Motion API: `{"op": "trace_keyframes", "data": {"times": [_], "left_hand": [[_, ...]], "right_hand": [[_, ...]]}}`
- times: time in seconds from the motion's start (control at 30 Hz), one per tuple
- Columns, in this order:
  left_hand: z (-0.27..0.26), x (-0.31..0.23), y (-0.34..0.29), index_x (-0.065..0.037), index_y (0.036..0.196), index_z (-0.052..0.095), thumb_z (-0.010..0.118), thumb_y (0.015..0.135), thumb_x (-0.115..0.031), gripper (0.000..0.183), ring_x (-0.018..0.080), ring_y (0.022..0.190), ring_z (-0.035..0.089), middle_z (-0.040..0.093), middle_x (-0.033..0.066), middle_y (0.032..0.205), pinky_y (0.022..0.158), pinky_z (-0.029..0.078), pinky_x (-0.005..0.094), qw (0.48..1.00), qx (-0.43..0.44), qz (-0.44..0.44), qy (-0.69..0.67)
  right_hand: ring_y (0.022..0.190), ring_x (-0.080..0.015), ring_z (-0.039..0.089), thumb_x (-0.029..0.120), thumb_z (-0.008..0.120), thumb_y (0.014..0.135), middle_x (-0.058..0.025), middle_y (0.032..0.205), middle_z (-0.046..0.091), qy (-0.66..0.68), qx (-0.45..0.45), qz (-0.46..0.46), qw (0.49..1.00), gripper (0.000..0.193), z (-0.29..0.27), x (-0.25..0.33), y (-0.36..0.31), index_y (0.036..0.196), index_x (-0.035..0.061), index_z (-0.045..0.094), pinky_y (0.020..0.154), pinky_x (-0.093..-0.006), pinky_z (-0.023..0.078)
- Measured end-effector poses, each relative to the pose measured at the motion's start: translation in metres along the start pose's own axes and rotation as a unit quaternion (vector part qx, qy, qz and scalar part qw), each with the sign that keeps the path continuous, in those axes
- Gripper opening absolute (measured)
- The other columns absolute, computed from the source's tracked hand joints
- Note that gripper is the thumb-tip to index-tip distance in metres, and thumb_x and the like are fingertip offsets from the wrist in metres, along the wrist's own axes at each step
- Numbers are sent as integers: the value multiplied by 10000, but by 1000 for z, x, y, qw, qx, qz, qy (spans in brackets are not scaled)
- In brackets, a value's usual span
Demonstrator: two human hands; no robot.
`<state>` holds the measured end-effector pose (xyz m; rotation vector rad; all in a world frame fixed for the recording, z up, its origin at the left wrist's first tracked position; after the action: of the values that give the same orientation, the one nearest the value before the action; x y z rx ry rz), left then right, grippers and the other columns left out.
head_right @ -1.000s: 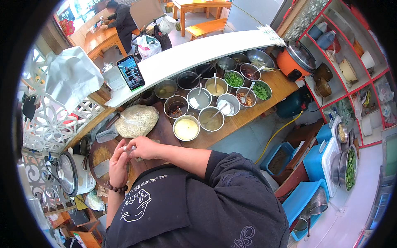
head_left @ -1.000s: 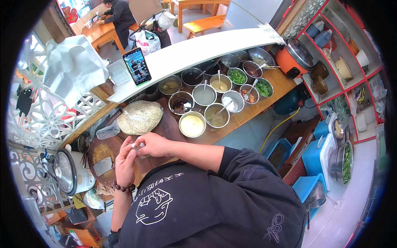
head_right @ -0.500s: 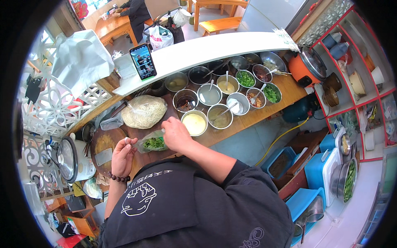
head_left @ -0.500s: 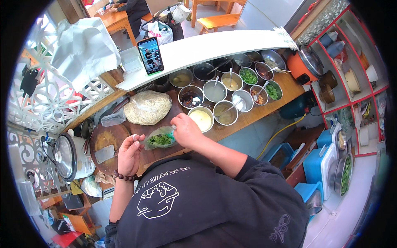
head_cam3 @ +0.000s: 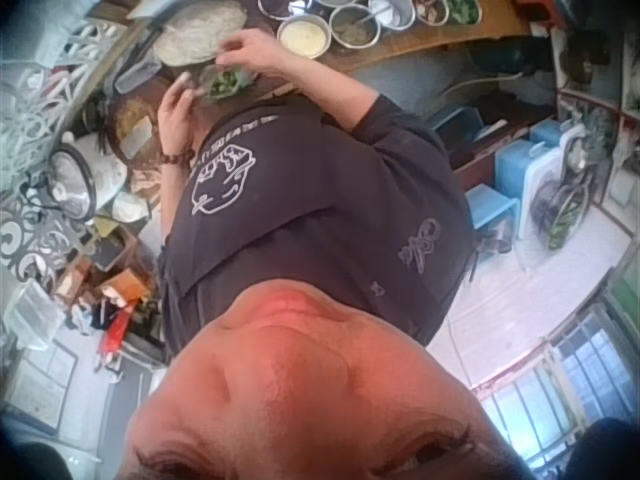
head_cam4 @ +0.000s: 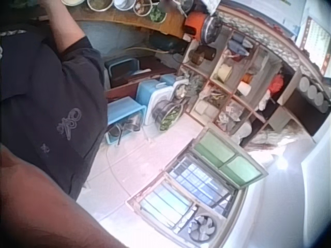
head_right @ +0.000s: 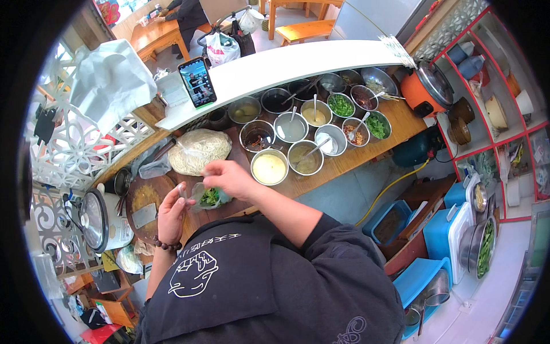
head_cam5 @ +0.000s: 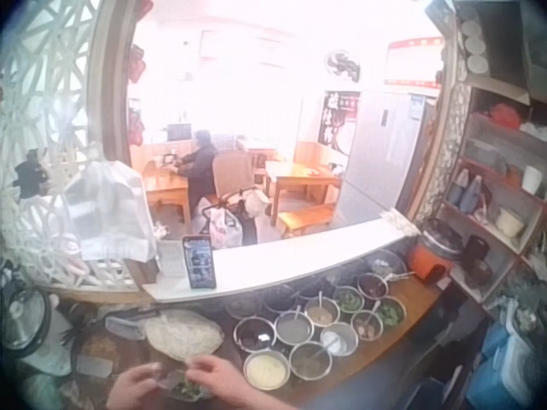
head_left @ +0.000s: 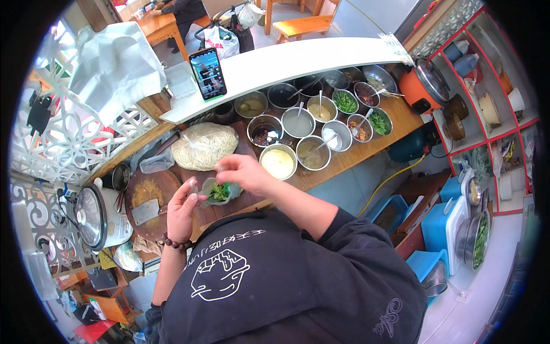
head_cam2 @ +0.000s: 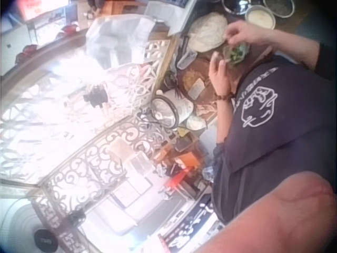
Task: The person washes green leafy vegetables in a sink, then uses shears to cut a piece of meat on a wooden cutting board. The person also handles a bundle of noodles and adds ingredients from small bowls into a container.
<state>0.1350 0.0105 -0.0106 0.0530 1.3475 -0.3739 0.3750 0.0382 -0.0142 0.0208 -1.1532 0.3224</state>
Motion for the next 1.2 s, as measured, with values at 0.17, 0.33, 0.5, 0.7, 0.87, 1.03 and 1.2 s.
{"op": "trace_keyframes", "data": {"times": [0.17, 0.33, 0.5, 0.7, 0.87, 1.03, 1.2], "left_hand": [[26, -14, 12, 14, 1449, 546, 683, 976, -69, 499, 140, 1126, 650, 413, 127, 1606, 923, 546, 291, 949, 78, 98, 290], [37, -14, 7, 15, 1516, 412, 700, 892, 46, 688, 182, 1070, 685, 573, 141, 1412, 925, 564, 305, 983, 73, 14, 166], [20, 15, 19, 11, 1359, 565, 630, 929, 71, 439, 153, 945, 695, 700, 90, 1105, 827, 571, 275, 957, 31, 35, 288], [11, 29, 26, 33, 1119, 677, 586, 969, 17, 177, 121, 760, 688, 725, 71, 922, 651, 564, 255, 982, -34, -35, 182], [4, 41, 39, 40, 1189, 620, 542, 974, 46, 230, 162, 788, 717, 719, 94, 1025, 586, 565, 260, 992, -21, -102, 77], [4, 35, 32, 26, 1265, 621, 609, 950, 37, 315, 137, 889, 707, 729, 62, 1001, 734, 574, 269, 992, -33, -122, 14], [2, 9, 19, 13, 1194, 702, 691, 948, -85, 265, 132, 866, 672, 734, 59, 978, 811, 543, 282, 970, 3, -9, 244]], "right_hand": [[743, -78, 578, 192, 741, 949, -16, 905, 708, -118, 116, 5, 986, 274, 36, -33, 16, 1158, 17, 716, 657, -256, 479], [656, -98, 532, 254, 625, 1058, 4, 764, 619, 3, 137, 127, 982, 248, 26, -46, 17, 955, 41, 697, 609, -273, 445], [678, -129, 541, 271, 657, 1015, -1, 700, 567, -122, 241, 84, 959, 256, 24, -28, 13, 890, 53, 705, 666, -326, 477], [1038, -299, 623, 166, 625, 883, -81, 954, 657, -640, 132, -218, 725, 128, 28, -6, 5, 885, 126, 746, 939, -460, 444], [984, -302, 625, 175, 631, 887, -85, 920, 646, -630, 82, -246, 732, 91, 34, -21, 3, 876, 119, 702, 893, -454, 454], [941, -358, 658, 153, 668, 877, -125, 950, 673, -545, 96, -178, 814, 100, 30, -24, 8, 910, 72, 718, 843, -472, 518], [879, -206, 677, 107, 742, 892, -67, 1002, 724, -253, 40, -61, 965, 138, -6, -23, 15, 988, 8, 728, 824, -363, 542]]}}
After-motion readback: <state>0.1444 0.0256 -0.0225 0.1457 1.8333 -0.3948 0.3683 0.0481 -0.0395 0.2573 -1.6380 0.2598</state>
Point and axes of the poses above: each hand's wrist, its own y-axis towards the middle knuckle, its own z-axis out of the palm, x = y × z, the point moved 3 cm from there along y, towards the middle knuckle
